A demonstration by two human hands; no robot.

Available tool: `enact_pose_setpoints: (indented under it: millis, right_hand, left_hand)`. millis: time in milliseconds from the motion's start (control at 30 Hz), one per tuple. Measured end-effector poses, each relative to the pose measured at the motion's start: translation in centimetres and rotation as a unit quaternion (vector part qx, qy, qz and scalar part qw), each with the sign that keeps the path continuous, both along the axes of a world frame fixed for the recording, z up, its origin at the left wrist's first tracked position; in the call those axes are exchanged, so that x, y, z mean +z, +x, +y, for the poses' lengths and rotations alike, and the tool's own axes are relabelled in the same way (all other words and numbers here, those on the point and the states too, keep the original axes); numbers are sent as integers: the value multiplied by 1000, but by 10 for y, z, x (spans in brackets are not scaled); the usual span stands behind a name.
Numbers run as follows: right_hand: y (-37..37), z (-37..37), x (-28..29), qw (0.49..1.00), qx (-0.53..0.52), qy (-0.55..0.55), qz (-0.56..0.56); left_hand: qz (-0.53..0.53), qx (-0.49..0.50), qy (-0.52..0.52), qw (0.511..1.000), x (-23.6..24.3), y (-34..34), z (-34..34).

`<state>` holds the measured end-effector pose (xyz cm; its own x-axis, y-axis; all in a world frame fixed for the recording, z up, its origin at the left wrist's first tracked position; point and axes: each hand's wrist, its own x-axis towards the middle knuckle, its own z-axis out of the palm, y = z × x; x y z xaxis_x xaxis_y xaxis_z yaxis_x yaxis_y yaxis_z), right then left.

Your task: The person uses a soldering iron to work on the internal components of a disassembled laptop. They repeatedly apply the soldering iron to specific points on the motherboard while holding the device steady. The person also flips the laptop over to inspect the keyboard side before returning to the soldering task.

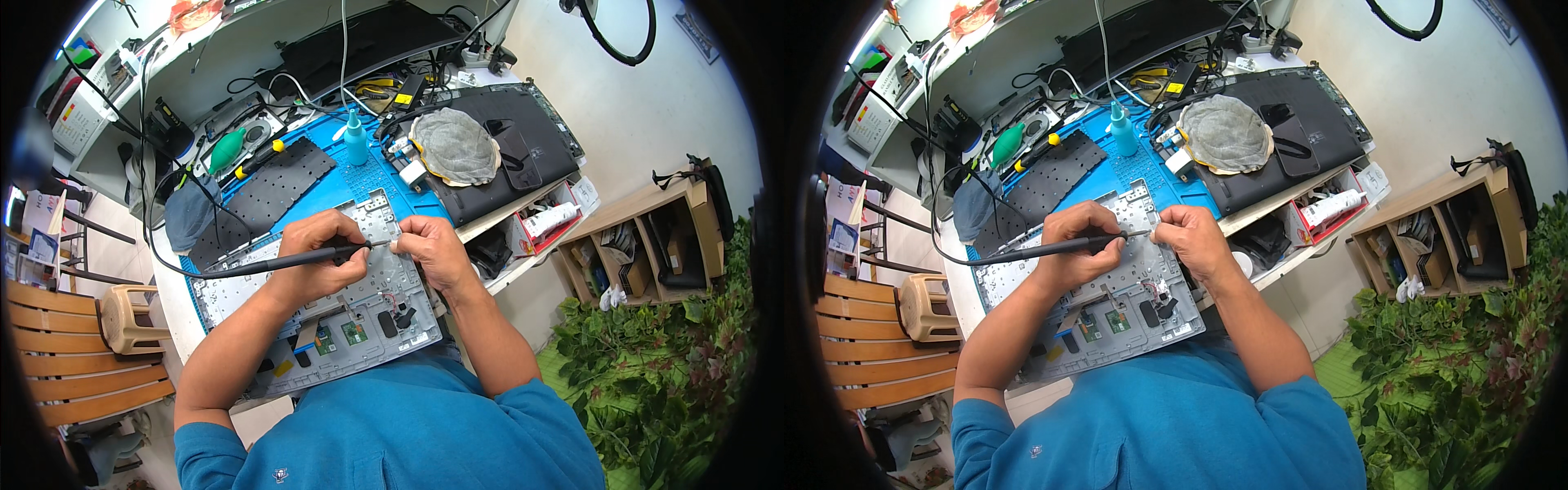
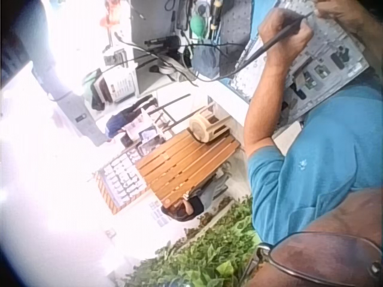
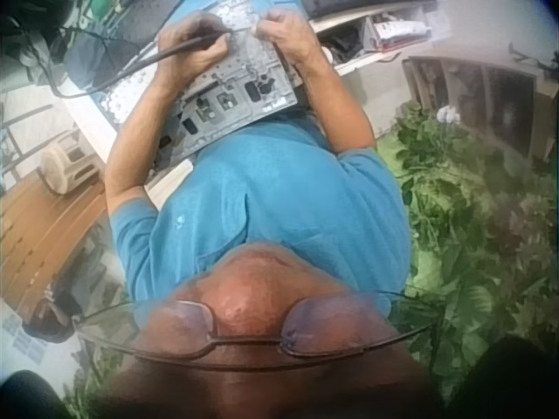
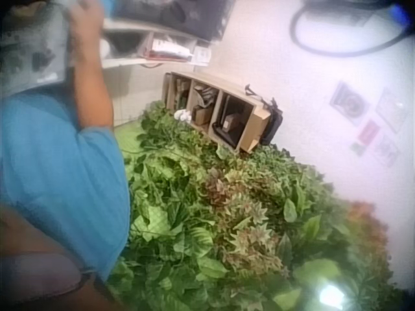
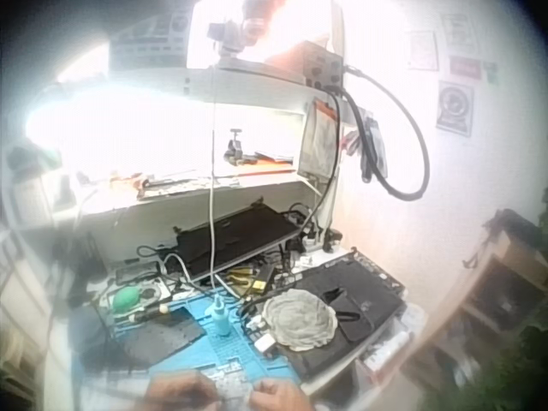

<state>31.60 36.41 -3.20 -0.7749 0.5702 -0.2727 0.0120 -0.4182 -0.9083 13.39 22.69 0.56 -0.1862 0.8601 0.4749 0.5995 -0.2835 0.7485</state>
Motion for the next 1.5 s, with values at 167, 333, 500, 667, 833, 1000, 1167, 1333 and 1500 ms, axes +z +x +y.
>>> enact_pose_setpoints:
  millis: [167, 333, 500, 667, 833, 1000, 1167, 1333, 1500]
  right_hand:
    - [0, 0, 1, 1000, 0, -2, -5]
    - [1, -1, 1, 1000, -2, -5, 4]
    - [1, 1, -1, 1000, 5, 1, 6]
    - [2, 0, 0, 1000, 7, -5, 11]
    - [2, 0, 0, 1000, 8, -10, 20]
    - [2, 1, -6, 999, 14, -17, 36]
    - [2, 3, -14, 998, 17, -23, 59]
    - [2, 1, -6, 997, 20, -28, 62]
    - [3, 3, -10, 997, 39, -16, 62]
  left_hand:
    - [-4, 0, -4, 1000, 0, 0, -1]
    - [-5, -2, -6, 1000, -1, 0, -1]
    - [-14, -3, -11, 1000, -1, 0, 0]
    - [-20, -5, -11, 1000, -4, -1, 0]
    - [-76, -5, -34, 997, 3, -2, -6]
    - [-9, -84, 25, 996, 8, -3, 5]
    - [132, -118, 26, 984, 10, -2, 12]
    - [232, -106, 47, 966, 10, -1, 16]
    - [201, -120, 55, 971, 12, -6, 13]
